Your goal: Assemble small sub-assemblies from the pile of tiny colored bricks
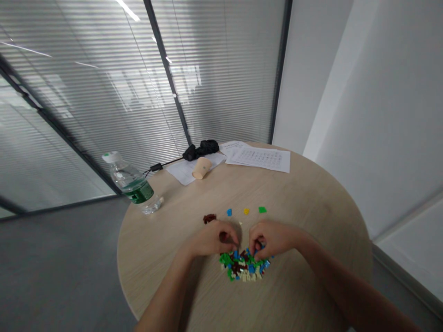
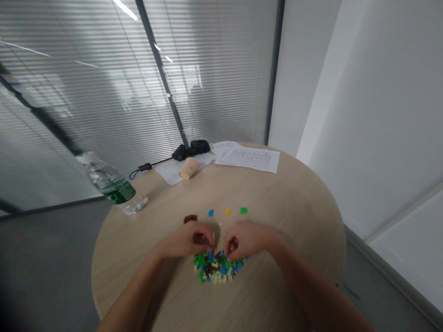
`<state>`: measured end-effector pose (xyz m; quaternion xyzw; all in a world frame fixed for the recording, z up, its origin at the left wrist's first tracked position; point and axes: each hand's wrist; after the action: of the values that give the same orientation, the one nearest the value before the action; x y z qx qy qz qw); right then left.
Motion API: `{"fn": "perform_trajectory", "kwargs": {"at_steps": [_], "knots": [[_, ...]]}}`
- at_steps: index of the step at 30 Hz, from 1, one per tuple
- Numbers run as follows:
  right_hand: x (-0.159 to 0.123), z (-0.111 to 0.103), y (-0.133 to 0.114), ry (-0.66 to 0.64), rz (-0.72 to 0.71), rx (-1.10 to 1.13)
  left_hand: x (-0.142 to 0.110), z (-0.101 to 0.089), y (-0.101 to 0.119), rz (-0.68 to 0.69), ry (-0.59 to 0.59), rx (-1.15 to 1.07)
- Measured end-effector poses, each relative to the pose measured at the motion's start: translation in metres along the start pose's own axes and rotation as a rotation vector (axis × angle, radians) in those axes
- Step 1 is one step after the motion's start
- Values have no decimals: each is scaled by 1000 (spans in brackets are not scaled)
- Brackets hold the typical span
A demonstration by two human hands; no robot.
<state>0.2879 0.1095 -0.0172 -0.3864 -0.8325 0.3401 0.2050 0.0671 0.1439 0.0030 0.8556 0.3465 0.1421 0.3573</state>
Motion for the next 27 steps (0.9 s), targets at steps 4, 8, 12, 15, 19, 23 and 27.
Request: {"fn": "perform_trajectory", "kwargs": {"at_steps": [4, 8, 12, 15, 19, 23, 27], "knots": [[1, -1, -1, 29, -36, -42, 0, 0, -1, -8, 16, 12], [-1, -5, 2, 4, -45, -19, 0, 1, -2, -21, 25, 20], [-2, -6, 3, -30, -49, 3, 0, 1, -1, -34, 23, -4], [-1, -5, 2, -22, -54, -19, 0, 1, -1, -17, 29, -5], [0, -3, 2, -12, -72, -50, 0, 1, -2, -24, 35, -18], [2, -2, 4, -8, -55, -50, 0, 2, -3, -32, 45, -7], [2, -3, 2, 8, -69, 4, 0, 2, -3, -25, 60, 10]]}}
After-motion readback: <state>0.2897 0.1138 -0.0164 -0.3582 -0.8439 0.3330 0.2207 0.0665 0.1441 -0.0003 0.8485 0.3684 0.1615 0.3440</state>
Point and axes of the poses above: each hand's wrist, its own x-axis towards the middle knuckle, its own z-axis out of the palm, y = z × x, and after that the axes turned 13 degrees about y, right-handed
